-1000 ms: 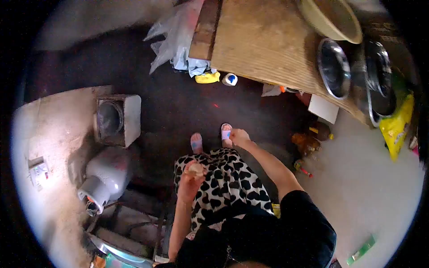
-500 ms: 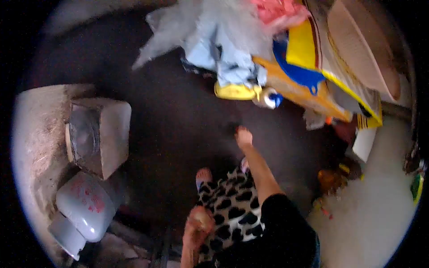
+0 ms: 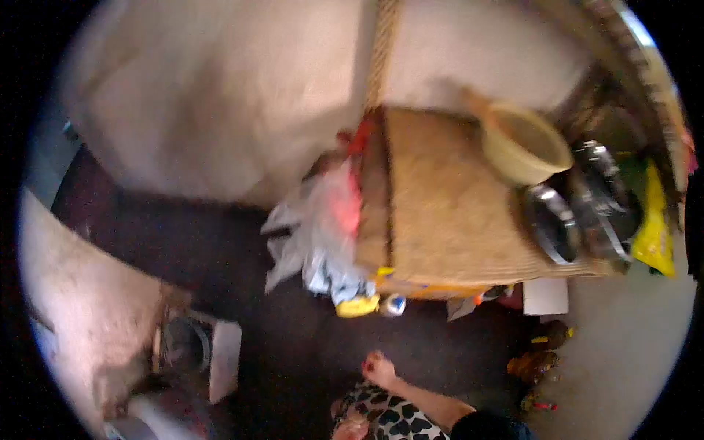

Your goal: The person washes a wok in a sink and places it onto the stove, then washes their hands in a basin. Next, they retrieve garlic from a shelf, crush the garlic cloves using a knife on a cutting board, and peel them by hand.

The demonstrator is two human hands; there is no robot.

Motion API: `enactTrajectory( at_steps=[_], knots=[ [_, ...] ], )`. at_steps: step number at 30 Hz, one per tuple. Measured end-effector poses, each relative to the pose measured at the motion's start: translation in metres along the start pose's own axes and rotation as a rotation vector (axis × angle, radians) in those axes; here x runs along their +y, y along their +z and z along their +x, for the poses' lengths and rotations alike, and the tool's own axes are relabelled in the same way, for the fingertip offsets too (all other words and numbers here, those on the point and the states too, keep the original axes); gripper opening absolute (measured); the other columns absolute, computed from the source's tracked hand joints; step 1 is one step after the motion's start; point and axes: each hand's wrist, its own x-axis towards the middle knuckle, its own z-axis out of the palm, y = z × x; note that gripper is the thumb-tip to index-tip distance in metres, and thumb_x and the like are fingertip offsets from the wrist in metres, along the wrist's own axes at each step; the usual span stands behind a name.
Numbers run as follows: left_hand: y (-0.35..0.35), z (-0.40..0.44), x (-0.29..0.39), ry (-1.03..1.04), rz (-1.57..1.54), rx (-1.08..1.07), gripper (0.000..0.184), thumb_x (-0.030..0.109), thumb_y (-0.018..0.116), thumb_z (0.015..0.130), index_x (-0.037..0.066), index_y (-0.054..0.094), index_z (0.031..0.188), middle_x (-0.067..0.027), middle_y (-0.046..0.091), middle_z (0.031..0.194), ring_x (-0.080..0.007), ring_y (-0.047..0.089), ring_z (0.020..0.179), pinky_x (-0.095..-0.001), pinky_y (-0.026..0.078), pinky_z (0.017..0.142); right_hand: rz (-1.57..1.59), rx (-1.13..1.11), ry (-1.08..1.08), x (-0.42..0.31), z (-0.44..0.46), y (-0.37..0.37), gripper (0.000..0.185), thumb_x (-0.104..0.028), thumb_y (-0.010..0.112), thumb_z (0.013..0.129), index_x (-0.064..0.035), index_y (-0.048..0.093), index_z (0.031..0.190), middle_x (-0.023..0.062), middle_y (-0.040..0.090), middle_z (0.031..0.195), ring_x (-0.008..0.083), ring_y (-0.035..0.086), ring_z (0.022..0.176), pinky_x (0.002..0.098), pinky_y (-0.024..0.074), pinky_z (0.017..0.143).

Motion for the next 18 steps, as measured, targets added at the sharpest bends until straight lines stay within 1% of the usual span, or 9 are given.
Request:
enactTrajectory(
  at_steps=[3,8,9,10,12,13,15,17,18],
  knots=[
    [0.031,-0.025,0.005,-0.050,0.030,-0.080,0.013,0.010,0.053,0.080,0.008,0.045,0.089,-0.0057,0.049,0.080,-0.0168,0.048,0.070,-0.0318,0.043,0.064,0.437,-0.298,0.136,-0.059,-0.040,-0.099,0.019,-0.022,0.064,0.077,-0.0059,0.058,0.082,0.0113,0.062,0.076,0.0236,0.063,0.068,0.0348,0.0500,0.061],
    [0.103,-0.090,0.007,-0.121,0.059,-0.201,0.008,0.008,0.052,0.080,0.009,0.044,0.080,-0.0028,0.046,0.073,-0.0139,0.045,0.065,-0.0302,0.041,0.061,0.433,-0.051,-0.097,-0.162,-0.108,-0.286,0.018,-0.021,0.062,0.087,-0.0040,0.058,0.087,0.0063,0.061,0.066,0.0115,0.060,0.055,0.0293,0.0495,0.051],
    [0.112,-0.107,0.011,-0.117,0.069,-0.229,0.009,0.007,0.052,0.079,0.010,0.044,0.078,-0.0022,0.045,0.071,-0.0134,0.045,0.064,-0.0298,0.041,0.060,0.393,-0.058,-0.032,-0.188,-0.111,-0.329,0.017,-0.019,0.064,0.085,-0.0037,0.058,0.088,0.0055,0.061,0.068,0.0117,0.061,0.057,0.0296,0.0503,0.053],
    [0.122,-0.124,0.017,-0.114,0.081,-0.242,0.009,0.007,0.052,0.079,0.010,0.044,0.076,-0.0016,0.045,0.070,-0.0128,0.044,0.063,-0.0295,0.041,0.060,0.391,0.036,-0.095,-0.206,-0.113,-0.359,0.020,-0.016,0.069,0.077,-0.0044,0.060,0.092,0.0131,0.065,0.081,0.0247,0.065,0.071,0.0353,0.0520,0.064],
    [0.152,-0.185,0.026,-0.036,0.220,-0.291,0.013,0.001,0.050,0.076,0.010,0.041,0.073,0.0001,0.042,0.067,-0.0111,0.041,0.061,-0.0283,0.037,0.056,0.338,0.272,-0.271,-0.261,-0.140,-0.431,0.028,-0.012,0.066,0.079,-0.0051,0.054,0.103,0.0130,0.066,0.085,0.0244,0.066,0.073,0.0365,0.0521,0.063],
    [0.173,-0.223,0.028,0.027,0.312,-0.322,0.016,-0.003,0.048,0.073,0.010,0.039,0.071,0.0013,0.039,0.066,-0.0099,0.038,0.059,-0.0274,0.033,0.052,0.372,0.248,-0.168,-0.297,-0.151,-0.478,0.024,-0.009,0.064,0.079,-0.0036,0.055,0.100,0.0143,0.065,0.082,0.0256,0.065,0.073,0.0353,0.0518,0.063],
    [0.179,-0.250,0.041,0.034,0.371,-0.522,0.005,0.004,0.054,0.080,0.008,0.051,0.083,-0.0011,0.051,0.075,-0.0116,0.048,0.068,-0.0269,0.041,0.059,0.288,0.450,-0.340,-0.314,-0.153,-0.539,0.011,-0.004,0.063,0.077,-0.0024,0.060,0.088,0.0124,0.061,0.072,0.0225,0.062,0.066,0.0337,0.0498,0.060],
    [0.140,-0.227,0.076,0.124,0.586,-0.453,0.034,0.012,0.055,0.085,0.009,0.049,0.118,-0.0160,0.057,0.105,-0.0293,0.058,0.091,-0.0391,0.050,0.076,0.169,0.625,-0.554,-0.329,-0.146,-0.604,0.006,0.000,0.061,0.079,-0.0014,0.059,0.084,0.0052,0.055,0.069,0.0101,0.055,0.056,0.0255,0.0440,0.049],
    [0.164,-0.251,0.068,0.165,0.589,-0.364,0.038,0.007,0.055,0.081,0.009,0.049,0.118,-0.0181,0.057,0.103,-0.0300,0.058,0.087,-0.0385,0.049,0.070,0.183,0.665,-0.518,-0.333,-0.136,-0.632,0.005,0.001,0.061,0.078,-0.0016,0.059,0.081,0.0044,0.053,0.068,0.0107,0.054,0.060,0.0259,0.0435,0.051]
  ],
)
